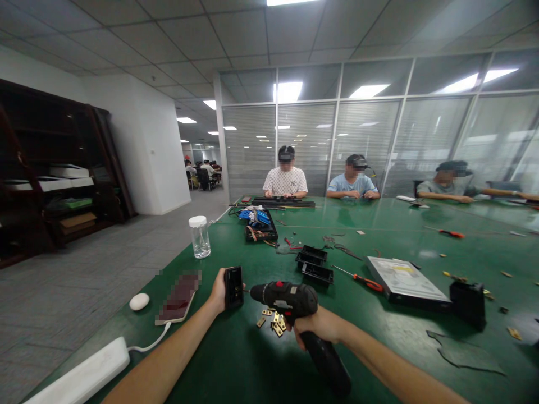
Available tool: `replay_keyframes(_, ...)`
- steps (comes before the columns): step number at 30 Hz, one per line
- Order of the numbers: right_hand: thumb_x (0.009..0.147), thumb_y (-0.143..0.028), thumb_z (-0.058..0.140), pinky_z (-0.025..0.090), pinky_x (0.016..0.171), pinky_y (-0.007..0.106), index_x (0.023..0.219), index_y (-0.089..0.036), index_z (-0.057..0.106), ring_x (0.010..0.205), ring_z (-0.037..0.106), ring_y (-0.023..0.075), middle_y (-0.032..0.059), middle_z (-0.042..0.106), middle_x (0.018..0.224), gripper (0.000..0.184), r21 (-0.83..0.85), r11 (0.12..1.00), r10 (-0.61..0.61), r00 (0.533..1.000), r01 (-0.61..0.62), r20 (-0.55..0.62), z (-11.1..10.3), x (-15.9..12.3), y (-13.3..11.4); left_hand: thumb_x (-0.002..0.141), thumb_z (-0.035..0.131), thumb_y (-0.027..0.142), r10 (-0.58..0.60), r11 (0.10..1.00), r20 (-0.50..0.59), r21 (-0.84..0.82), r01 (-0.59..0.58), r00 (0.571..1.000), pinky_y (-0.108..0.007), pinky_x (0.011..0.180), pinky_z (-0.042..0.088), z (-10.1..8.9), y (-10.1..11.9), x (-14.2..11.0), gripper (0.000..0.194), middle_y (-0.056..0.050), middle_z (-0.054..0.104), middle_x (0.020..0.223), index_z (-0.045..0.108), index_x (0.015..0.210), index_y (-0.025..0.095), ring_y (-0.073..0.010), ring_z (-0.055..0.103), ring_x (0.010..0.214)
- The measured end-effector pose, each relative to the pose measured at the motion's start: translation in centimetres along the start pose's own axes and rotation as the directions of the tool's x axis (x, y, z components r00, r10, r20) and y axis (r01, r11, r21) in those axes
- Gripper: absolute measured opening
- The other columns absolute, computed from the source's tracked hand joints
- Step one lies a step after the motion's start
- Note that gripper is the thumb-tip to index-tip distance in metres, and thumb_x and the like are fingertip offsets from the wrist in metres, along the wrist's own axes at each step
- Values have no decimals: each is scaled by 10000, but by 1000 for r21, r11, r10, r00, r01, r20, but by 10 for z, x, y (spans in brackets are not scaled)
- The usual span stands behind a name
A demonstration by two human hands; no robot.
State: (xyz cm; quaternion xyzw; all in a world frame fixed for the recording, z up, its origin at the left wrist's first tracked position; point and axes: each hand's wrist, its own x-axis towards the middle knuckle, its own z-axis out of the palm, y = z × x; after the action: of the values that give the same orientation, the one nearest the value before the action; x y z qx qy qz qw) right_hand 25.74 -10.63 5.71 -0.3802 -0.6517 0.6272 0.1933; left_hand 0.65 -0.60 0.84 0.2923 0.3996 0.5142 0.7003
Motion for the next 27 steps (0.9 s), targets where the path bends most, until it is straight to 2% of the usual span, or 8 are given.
replay_keyframes(5, 545, -139, 407, 346, 426, 190, 717, -122, 474, 421, 451, 79, -20, 485, 482, 186, 1, 1000, 31, 999, -31, 6, 0, 0, 0, 619, 333, 464, -17, 1000, -6, -7, 17, 1000, -273, 453, 381, 0, 1, -1, 379, -64, 551, 528, 507, 625, 127, -178, 524, 480)
replay_keyframes(17, 552, -129, 409, 341, 426, 181, 727, -125, 475, 433, 454, 78, -23, 476, 475, 188, 19, 1000, -9, 1000, 9, 16, -1, -1, 0, 606, 350, 484, 17, 999, 66, 37, -19, 998, -289, 488, 391, -10, -3, 7, 402, -79, 565, 565, 513, 657, 120, -186, 530, 514)
replay_keyframes(27, 549, -143, 420, 336, 407, 177, 725, -125, 486, 424, 453, 80, -16, 485, 489, 188, 5, 1000, -9, 1000, 9, 9, -2, 2, 7, 602, 338, 498, 22, 999, 60, 41, -24, 998, -282, 467, 387, -7, -2, 5, 421, -73, 562, 553, 506, 651, 116, -180, 527, 490)
